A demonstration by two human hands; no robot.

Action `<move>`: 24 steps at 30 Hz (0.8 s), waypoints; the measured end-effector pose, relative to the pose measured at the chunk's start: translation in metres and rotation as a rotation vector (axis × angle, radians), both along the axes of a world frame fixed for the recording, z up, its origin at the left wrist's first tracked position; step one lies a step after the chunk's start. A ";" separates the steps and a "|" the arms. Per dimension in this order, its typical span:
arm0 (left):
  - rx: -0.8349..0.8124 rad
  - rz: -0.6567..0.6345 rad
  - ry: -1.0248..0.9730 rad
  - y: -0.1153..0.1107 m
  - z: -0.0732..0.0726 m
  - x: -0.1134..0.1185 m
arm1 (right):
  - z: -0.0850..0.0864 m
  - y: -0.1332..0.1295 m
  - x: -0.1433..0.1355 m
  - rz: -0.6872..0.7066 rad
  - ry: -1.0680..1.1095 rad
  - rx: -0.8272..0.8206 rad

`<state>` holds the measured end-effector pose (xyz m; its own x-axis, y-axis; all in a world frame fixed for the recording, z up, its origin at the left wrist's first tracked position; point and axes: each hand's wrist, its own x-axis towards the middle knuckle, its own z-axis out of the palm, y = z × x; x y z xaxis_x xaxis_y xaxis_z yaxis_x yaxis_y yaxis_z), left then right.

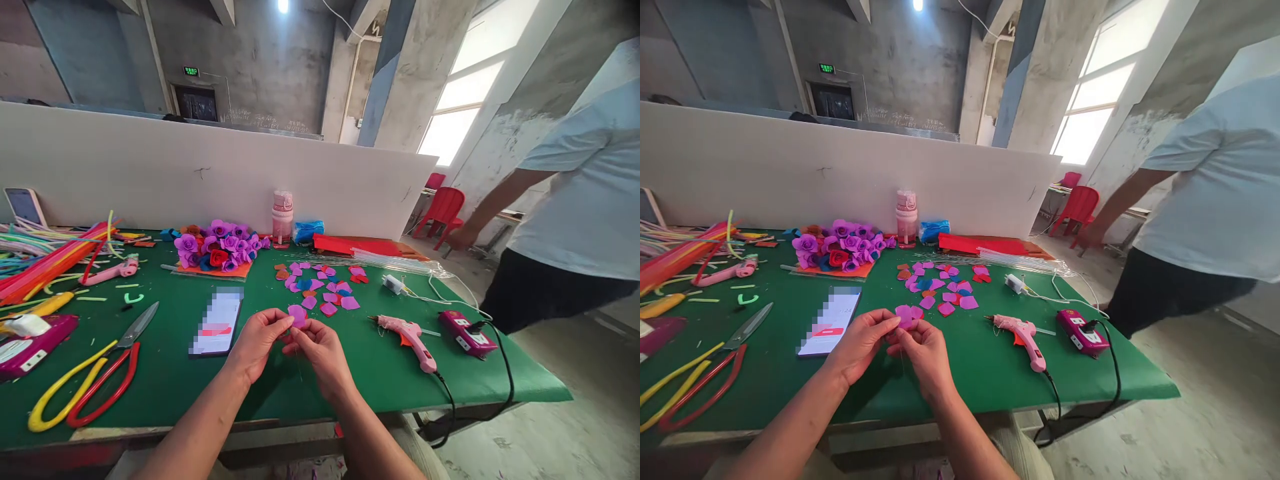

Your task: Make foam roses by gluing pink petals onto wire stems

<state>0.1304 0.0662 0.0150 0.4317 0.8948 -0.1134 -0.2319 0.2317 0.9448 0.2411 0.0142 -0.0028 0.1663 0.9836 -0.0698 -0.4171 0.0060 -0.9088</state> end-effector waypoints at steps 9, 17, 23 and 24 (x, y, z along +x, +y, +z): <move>-0.022 -0.116 -0.044 0.004 -0.001 -0.004 | 0.001 0.000 0.003 0.011 0.103 -0.044; -0.014 -0.031 -0.008 0.004 0.001 -0.004 | -0.001 0.000 0.001 0.004 0.065 -0.052; 0.059 0.035 0.032 0.005 0.000 -0.003 | 0.000 0.000 0.001 0.008 0.070 -0.088; 0.058 0.024 0.035 0.005 0.000 -0.003 | 0.000 0.000 0.002 0.005 0.084 -0.083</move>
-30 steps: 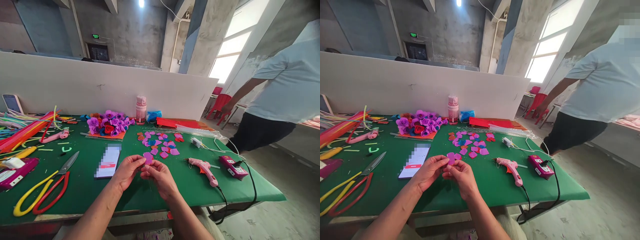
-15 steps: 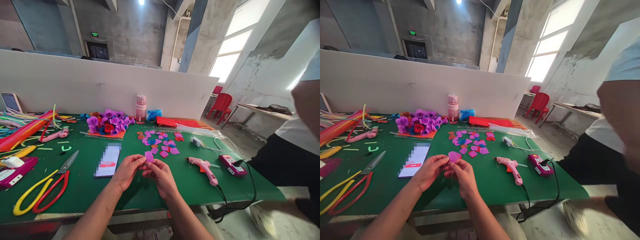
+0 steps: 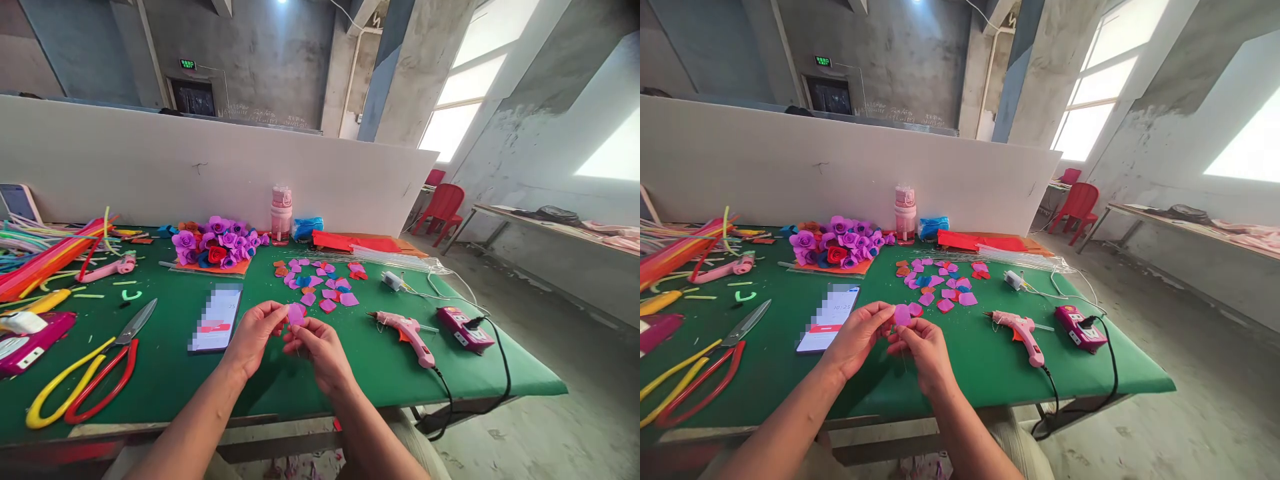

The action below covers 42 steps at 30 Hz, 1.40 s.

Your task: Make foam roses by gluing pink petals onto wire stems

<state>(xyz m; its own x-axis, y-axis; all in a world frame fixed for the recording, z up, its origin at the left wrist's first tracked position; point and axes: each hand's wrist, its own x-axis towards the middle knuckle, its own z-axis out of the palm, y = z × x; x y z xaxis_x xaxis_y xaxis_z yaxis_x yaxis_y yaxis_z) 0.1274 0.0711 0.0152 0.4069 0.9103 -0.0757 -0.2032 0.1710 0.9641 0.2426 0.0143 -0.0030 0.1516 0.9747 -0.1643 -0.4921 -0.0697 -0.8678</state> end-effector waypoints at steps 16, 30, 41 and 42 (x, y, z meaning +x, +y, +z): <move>-0.186 -0.123 -0.090 -0.002 0.001 0.000 | -0.001 -0.001 0.004 0.098 0.236 -0.018; -0.120 -0.028 -0.085 -0.005 -0.002 0.005 | 0.001 -0.001 -0.001 -0.053 -0.163 0.113; -0.050 -0.079 -0.036 0.004 0.002 -0.006 | 0.004 -0.002 0.003 -0.037 -0.121 0.074; -0.047 -0.109 -0.033 0.005 0.003 -0.007 | 0.004 -0.002 0.003 -0.026 -0.113 0.068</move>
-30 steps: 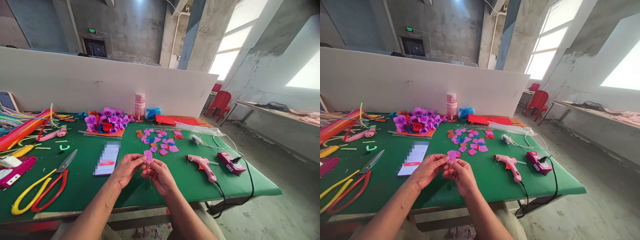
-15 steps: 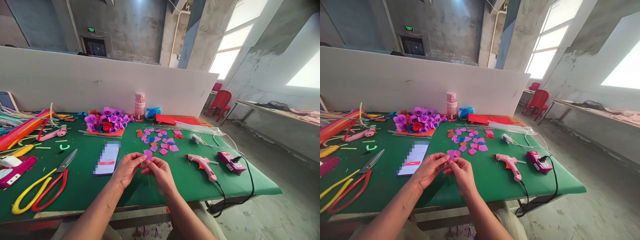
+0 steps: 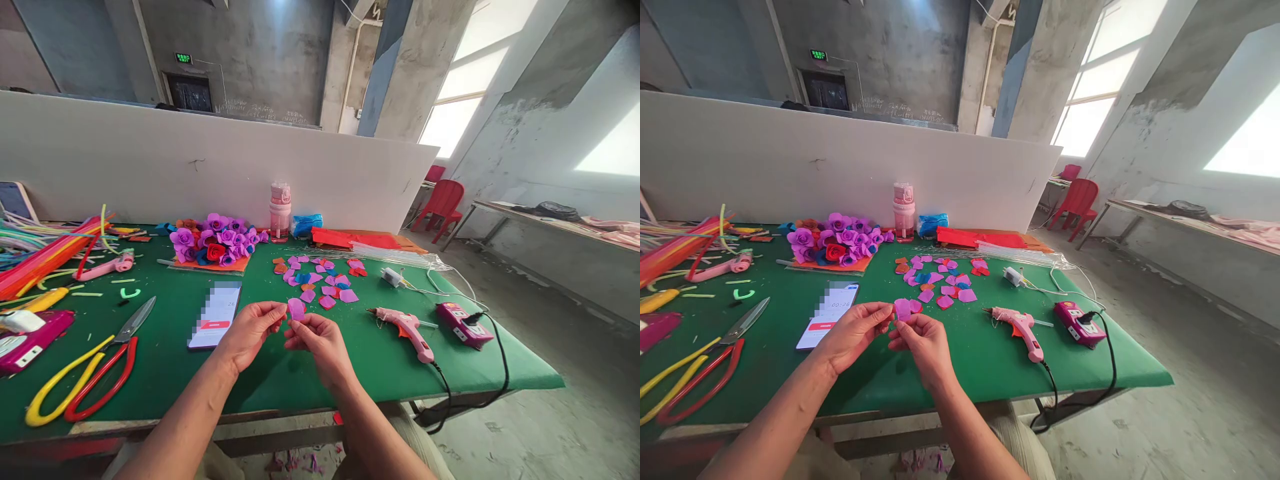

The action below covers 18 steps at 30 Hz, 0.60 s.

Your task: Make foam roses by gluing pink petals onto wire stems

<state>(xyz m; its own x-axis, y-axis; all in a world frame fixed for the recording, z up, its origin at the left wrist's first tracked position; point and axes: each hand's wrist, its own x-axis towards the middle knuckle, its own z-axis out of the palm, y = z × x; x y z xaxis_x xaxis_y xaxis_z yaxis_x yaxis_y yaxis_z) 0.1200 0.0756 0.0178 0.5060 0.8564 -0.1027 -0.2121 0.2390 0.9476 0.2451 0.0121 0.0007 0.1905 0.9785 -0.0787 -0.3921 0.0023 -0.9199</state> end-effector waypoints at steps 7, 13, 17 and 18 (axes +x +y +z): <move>-0.043 -0.035 -0.002 -0.001 -0.001 0.001 | -0.003 0.000 -0.001 0.057 0.067 -0.040; -0.124 -0.011 -0.053 -0.001 -0.001 0.002 | -0.005 0.000 -0.001 0.113 0.161 -0.041; -0.157 0.005 -0.105 -0.003 -0.001 0.005 | -0.006 0.000 0.000 0.167 0.264 -0.031; -0.160 0.007 -0.115 -0.004 -0.001 0.006 | -0.006 0.000 0.000 0.179 0.286 -0.029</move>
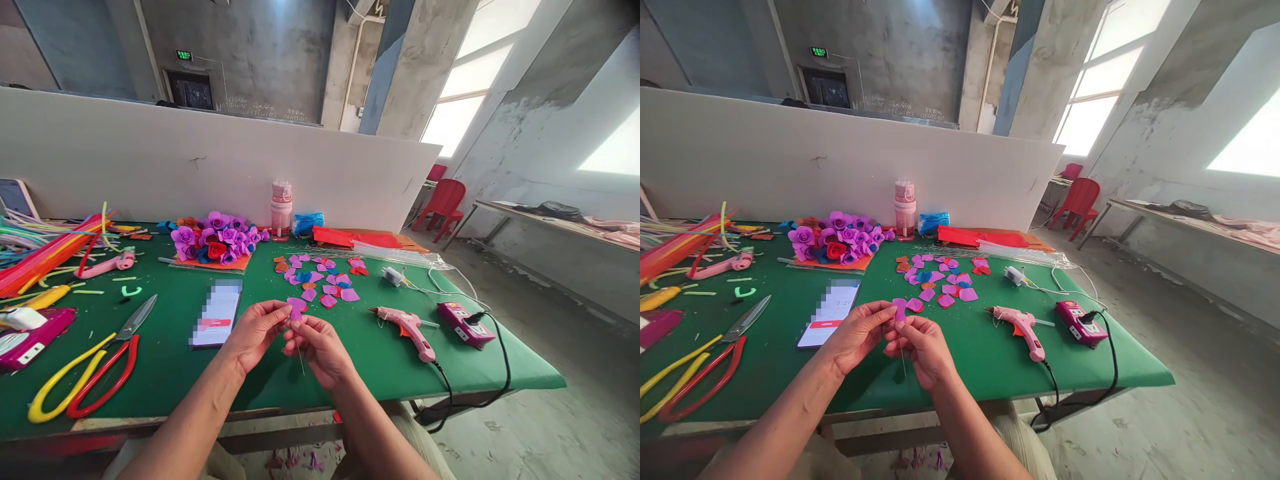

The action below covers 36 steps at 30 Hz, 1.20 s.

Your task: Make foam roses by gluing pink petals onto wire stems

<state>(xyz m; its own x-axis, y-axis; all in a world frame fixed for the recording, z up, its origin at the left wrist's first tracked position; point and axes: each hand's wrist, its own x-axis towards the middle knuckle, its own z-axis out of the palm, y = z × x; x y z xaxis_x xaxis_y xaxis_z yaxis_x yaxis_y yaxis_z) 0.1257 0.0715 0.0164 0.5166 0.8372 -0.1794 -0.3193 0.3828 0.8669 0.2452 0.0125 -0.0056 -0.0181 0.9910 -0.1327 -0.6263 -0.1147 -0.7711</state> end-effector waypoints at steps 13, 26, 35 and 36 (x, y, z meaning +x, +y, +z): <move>0.093 -0.017 0.047 0.004 0.001 -0.005 | 0.001 0.000 0.005 0.000 -0.058 0.005; 1.134 -0.043 0.620 0.012 0.023 -0.035 | -0.003 0.000 0.008 0.064 -0.162 -0.031; 1.331 -0.184 0.761 0.007 0.027 -0.035 | 0.001 -0.002 0.009 0.117 -0.282 -0.038; 1.337 -0.188 0.773 0.006 0.027 -0.035 | 0.001 -0.002 0.009 0.116 -0.296 -0.038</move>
<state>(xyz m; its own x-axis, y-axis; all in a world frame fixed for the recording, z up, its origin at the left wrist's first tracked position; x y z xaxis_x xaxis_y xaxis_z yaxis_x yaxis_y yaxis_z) 0.0906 0.0779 0.0438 0.7662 0.5358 0.3548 0.3120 -0.7928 0.5235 0.2540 0.0101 -0.0050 -0.0861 0.9788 -0.1860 -0.3562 -0.2046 -0.9117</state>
